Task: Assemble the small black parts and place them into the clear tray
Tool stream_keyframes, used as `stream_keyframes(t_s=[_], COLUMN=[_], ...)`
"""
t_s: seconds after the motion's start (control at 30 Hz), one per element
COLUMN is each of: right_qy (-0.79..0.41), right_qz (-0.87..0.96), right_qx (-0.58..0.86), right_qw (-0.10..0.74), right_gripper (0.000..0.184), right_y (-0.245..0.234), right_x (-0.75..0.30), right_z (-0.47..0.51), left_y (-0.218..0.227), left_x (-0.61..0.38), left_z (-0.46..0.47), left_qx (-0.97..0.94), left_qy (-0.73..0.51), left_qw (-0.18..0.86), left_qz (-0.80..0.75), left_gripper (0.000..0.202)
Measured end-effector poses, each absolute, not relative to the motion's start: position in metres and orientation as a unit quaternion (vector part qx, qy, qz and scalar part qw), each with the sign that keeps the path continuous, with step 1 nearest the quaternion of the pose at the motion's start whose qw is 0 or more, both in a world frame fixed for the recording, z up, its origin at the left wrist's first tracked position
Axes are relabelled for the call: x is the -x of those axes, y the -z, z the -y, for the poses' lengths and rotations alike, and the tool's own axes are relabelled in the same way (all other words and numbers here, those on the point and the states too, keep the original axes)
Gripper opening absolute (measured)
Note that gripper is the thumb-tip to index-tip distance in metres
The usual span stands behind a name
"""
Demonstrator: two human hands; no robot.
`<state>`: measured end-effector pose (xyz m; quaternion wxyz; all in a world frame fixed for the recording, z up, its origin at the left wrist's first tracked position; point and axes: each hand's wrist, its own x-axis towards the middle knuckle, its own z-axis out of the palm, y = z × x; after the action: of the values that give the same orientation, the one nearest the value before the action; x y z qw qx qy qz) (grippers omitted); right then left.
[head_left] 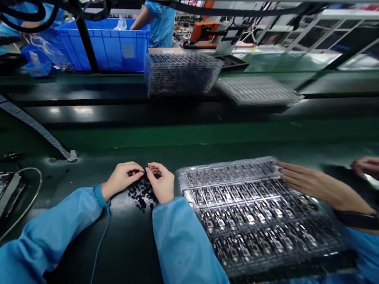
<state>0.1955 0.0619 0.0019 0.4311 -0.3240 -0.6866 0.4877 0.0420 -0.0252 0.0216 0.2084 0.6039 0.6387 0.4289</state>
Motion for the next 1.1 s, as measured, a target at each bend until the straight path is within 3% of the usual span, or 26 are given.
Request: stream_keyframes(t_s=[1.1], right_qy=[-0.484], right_qz=[0.691], right_qx=[0.323], right_qw=[0.429], right_gripper=[0.014], right_y=[-0.0009], right_x=[-0.1951], right_z=[-0.0621], left_y=[-0.025], left_x=[-0.0431], left_z=[0.0254], left_qx=[-0.61], left_qy=[-0.425], left_qw=[0.194], left_qz=[-0.64], left_gripper=[0.018])
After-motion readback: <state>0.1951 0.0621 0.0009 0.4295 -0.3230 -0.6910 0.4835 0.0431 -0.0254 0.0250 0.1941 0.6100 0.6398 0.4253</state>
